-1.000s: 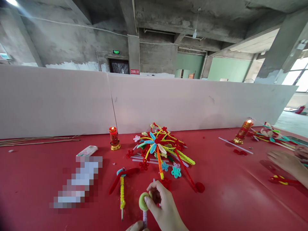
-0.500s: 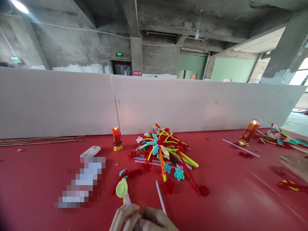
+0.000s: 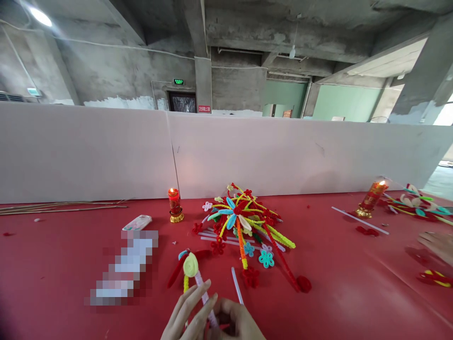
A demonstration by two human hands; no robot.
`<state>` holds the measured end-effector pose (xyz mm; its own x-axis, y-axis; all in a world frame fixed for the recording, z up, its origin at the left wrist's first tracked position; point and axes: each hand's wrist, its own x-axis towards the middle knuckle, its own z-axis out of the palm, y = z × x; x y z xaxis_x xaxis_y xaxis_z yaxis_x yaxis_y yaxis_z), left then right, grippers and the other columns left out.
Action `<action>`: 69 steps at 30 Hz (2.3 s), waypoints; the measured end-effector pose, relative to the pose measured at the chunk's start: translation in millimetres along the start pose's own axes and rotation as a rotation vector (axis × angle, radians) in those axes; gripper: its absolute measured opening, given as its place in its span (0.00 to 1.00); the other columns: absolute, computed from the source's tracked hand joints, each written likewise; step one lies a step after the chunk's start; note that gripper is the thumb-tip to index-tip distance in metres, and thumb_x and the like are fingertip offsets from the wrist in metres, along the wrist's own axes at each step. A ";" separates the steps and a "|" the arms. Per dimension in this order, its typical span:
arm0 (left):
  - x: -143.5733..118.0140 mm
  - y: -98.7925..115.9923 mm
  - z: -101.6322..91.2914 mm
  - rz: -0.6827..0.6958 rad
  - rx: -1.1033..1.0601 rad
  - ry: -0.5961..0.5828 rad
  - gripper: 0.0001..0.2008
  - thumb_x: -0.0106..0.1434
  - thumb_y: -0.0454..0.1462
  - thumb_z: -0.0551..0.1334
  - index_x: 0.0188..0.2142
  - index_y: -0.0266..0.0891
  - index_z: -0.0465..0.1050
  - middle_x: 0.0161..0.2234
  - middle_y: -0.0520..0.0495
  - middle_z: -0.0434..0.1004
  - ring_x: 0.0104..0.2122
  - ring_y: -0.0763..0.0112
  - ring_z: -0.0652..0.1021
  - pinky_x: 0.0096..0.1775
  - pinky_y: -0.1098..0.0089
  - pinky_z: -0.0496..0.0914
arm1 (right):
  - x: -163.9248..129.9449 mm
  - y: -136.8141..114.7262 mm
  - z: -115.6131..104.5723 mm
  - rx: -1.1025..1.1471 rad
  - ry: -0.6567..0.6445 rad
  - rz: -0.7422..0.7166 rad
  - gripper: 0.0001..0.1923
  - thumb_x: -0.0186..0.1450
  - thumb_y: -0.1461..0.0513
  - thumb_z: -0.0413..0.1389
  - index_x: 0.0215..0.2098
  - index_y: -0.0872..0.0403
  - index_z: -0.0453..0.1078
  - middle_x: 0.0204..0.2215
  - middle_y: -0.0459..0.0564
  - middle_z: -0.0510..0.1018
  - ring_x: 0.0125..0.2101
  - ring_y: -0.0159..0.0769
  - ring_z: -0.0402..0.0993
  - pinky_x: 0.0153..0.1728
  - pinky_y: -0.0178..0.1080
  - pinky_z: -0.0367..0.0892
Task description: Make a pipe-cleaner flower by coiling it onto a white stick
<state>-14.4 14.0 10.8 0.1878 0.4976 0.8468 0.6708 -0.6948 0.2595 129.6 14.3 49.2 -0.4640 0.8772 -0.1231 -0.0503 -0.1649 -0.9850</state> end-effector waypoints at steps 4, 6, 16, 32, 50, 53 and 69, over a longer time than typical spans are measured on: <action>11.4 4.4 -5.3 -0.463 -0.393 0.109 0.14 0.62 0.36 0.54 0.47 0.48 0.68 0.45 0.44 0.71 0.43 0.66 0.73 0.43 0.68 0.69 | -0.8 0.5 -16.6 -0.301 0.387 -0.140 0.22 0.57 0.49 0.54 0.38 0.58 0.69 0.28 0.51 0.76 0.26 0.35 0.73 0.26 0.32 0.69; 21.0 4.4 -10.1 -0.772 -0.690 0.111 0.16 0.60 0.41 0.56 0.48 0.46 0.66 0.47 0.42 0.70 0.45 0.62 0.72 0.45 0.65 0.68 | -1.4 -4.4 -24.7 -0.543 0.522 -0.300 0.18 0.60 0.52 0.51 0.38 0.57 0.70 0.30 0.53 0.77 0.31 0.38 0.75 0.31 0.34 0.70; 66.2 -48.3 -31.6 -0.788 -0.483 -0.109 0.14 0.55 0.34 0.54 0.41 0.41 0.69 0.48 0.44 0.69 0.51 0.63 0.68 0.51 0.61 0.61 | 3.2 -3.5 -43.3 -1.221 0.725 -0.553 0.21 0.67 0.58 0.39 0.41 0.57 0.71 0.37 0.59 0.78 0.39 0.45 0.76 0.35 0.41 0.73; 72.7 -54.2 -36.5 -0.408 -0.103 -0.717 0.10 0.53 0.30 0.54 0.31 0.41 0.74 0.32 0.47 0.76 0.35 0.64 0.74 0.38 0.67 0.66 | 7.5 4.2 -42.6 -1.352 0.684 -0.477 0.21 0.67 0.62 0.36 0.40 0.56 0.71 0.36 0.58 0.78 0.33 0.43 0.77 0.28 0.40 0.73; 97.2 -17.7 -54.1 -1.353 -1.009 -0.302 0.13 0.48 0.41 0.65 0.30 0.34 0.71 0.29 0.45 0.77 0.32 0.64 0.77 0.37 0.65 0.70 | -3.8 -3.4 -37.7 -1.277 0.319 -0.742 0.25 0.61 0.71 0.40 0.55 0.51 0.59 0.31 0.52 0.77 0.29 0.36 0.75 0.29 0.34 0.72; 98.8 -16.2 -55.6 -1.358 -1.031 -0.311 0.12 0.50 0.39 0.63 0.32 0.33 0.72 0.30 0.44 0.78 0.31 0.65 0.77 0.38 0.64 0.70 | -4.0 0.1 -38.9 -1.367 0.343 -0.767 0.25 0.62 0.71 0.40 0.56 0.51 0.59 0.34 0.53 0.76 0.30 0.36 0.76 0.30 0.34 0.72; 101.1 -19.6 -63.0 -1.279 -1.119 -0.406 0.11 0.56 0.38 0.60 0.37 0.33 0.74 0.36 0.42 0.78 0.37 0.65 0.76 0.42 0.65 0.68 | -3.9 -1.3 -37.3 -1.458 0.316 -0.757 0.24 0.64 0.70 0.38 0.56 0.51 0.59 0.31 0.53 0.75 0.27 0.35 0.75 0.28 0.34 0.72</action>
<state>-53.7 45.2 120.6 0.2512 0.9367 -0.2437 -0.2159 0.2997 0.9293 164.4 27.9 46.5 -0.5276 0.6374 0.5615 0.7282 0.6798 -0.0875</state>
